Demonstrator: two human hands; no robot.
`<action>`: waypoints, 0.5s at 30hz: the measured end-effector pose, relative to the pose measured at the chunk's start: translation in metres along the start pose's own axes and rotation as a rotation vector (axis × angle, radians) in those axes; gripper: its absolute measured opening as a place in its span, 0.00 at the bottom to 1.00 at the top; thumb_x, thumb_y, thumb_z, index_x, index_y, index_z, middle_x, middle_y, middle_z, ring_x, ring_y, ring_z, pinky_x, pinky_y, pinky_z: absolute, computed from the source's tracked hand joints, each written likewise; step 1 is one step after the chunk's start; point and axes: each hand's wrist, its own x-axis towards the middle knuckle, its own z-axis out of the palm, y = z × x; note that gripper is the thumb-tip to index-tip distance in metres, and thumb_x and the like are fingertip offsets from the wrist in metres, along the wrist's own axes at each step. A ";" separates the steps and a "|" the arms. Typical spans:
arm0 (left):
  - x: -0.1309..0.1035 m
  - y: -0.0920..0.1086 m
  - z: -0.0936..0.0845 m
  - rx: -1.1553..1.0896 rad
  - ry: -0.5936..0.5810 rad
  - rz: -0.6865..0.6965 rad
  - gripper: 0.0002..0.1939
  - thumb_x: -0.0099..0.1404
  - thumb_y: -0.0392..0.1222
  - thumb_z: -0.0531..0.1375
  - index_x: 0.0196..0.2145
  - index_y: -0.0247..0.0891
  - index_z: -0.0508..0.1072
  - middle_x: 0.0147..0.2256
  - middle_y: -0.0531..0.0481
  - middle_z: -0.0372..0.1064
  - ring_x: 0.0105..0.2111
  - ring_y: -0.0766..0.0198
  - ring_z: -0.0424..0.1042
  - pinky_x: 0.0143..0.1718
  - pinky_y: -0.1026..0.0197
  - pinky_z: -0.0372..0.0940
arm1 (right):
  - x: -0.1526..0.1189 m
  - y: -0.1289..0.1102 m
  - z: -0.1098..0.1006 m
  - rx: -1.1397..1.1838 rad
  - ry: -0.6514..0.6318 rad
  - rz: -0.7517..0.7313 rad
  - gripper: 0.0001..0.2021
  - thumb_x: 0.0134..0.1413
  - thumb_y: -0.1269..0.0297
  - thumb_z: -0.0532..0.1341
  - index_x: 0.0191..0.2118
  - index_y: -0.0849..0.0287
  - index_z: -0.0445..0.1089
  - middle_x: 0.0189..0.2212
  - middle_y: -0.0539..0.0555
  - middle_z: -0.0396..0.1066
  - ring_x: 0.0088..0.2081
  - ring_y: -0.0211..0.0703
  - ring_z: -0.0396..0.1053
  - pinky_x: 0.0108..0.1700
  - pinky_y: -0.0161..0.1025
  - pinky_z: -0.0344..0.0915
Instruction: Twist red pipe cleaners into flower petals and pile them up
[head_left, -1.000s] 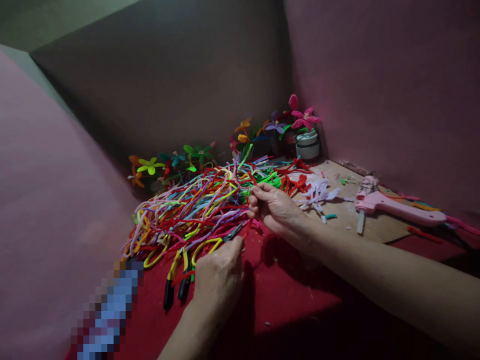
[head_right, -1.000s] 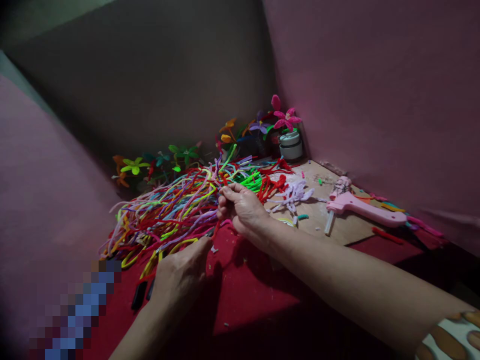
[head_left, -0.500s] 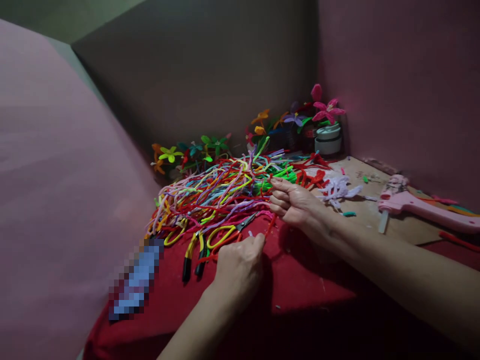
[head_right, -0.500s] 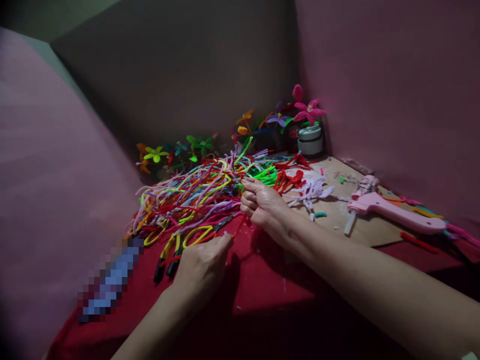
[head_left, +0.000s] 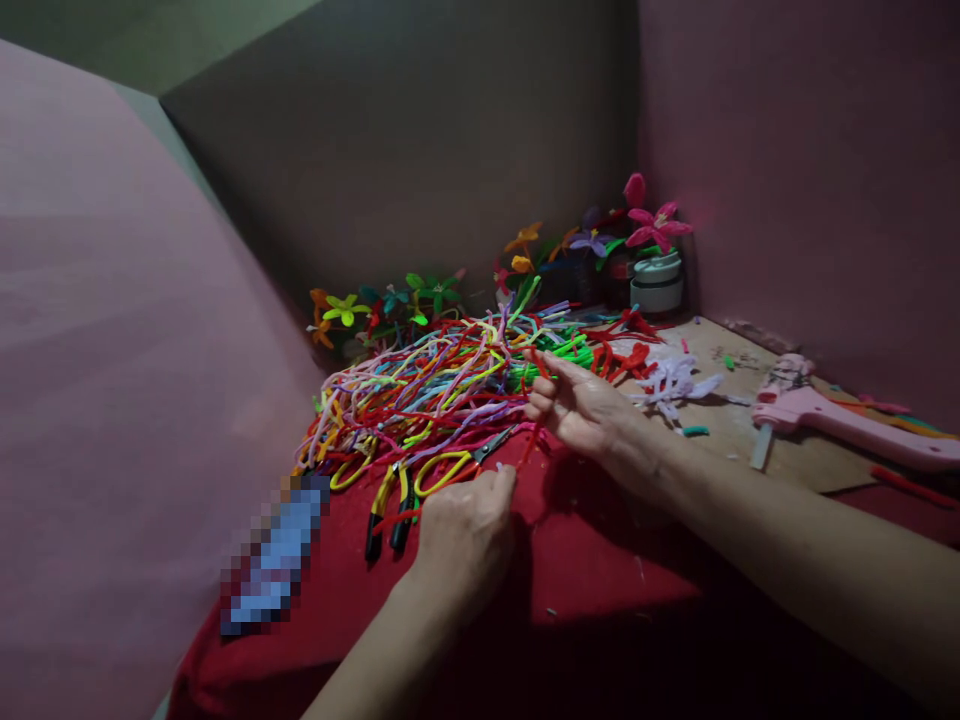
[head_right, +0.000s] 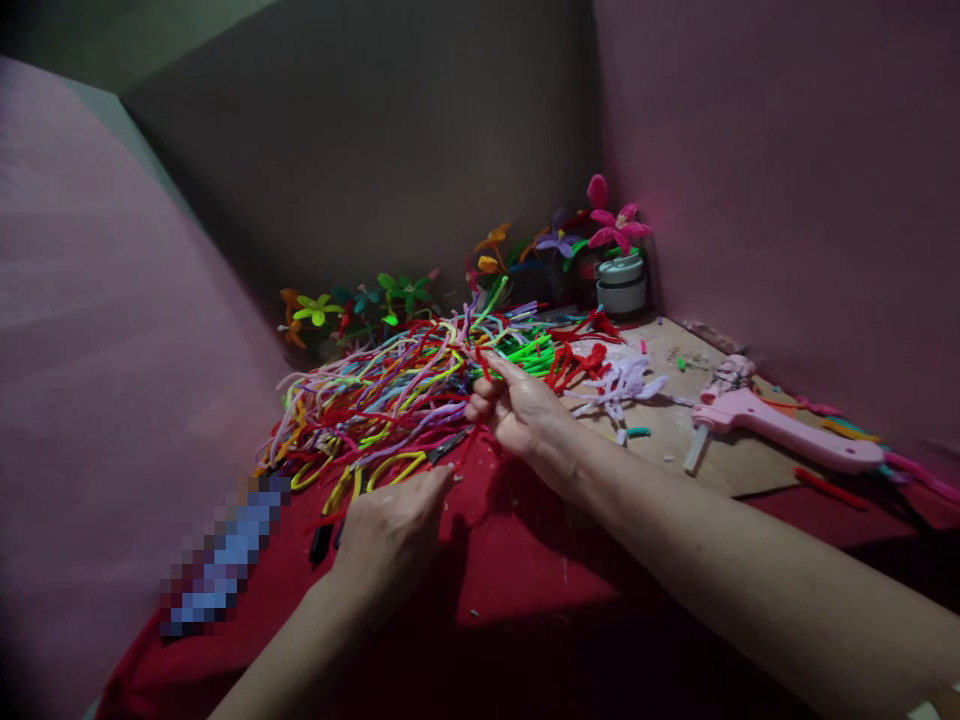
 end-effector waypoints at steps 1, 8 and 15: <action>0.001 -0.003 -0.001 -0.011 0.003 -0.036 0.10 0.60 0.32 0.48 0.33 0.39 0.68 0.24 0.51 0.69 0.23 0.62 0.69 0.20 0.63 0.49 | -0.001 0.003 0.001 -0.004 -0.033 0.001 0.06 0.53 0.62 0.55 0.29 0.58 0.62 0.12 0.44 0.60 0.15 0.32 0.57 0.21 0.31 0.56; 0.009 -0.010 -0.004 -0.050 0.003 -0.141 0.12 0.63 0.37 0.46 0.31 0.40 0.68 0.25 0.51 0.70 0.23 0.62 0.69 0.20 0.62 0.45 | -0.008 0.027 -0.005 -0.385 -0.171 -0.109 0.09 0.44 0.64 0.63 0.32 0.65 0.69 0.25 0.53 0.71 0.26 0.34 0.66 0.34 0.35 0.60; 0.016 -0.026 -0.013 -0.075 0.027 -0.033 0.12 0.65 0.42 0.48 0.32 0.40 0.69 0.29 0.51 0.70 0.27 0.63 0.68 0.27 0.62 0.52 | -0.008 0.027 -0.007 -0.653 -0.268 -0.204 0.12 0.48 0.59 0.59 0.24 0.64 0.68 0.18 0.49 0.65 0.20 0.31 0.59 0.29 0.33 0.56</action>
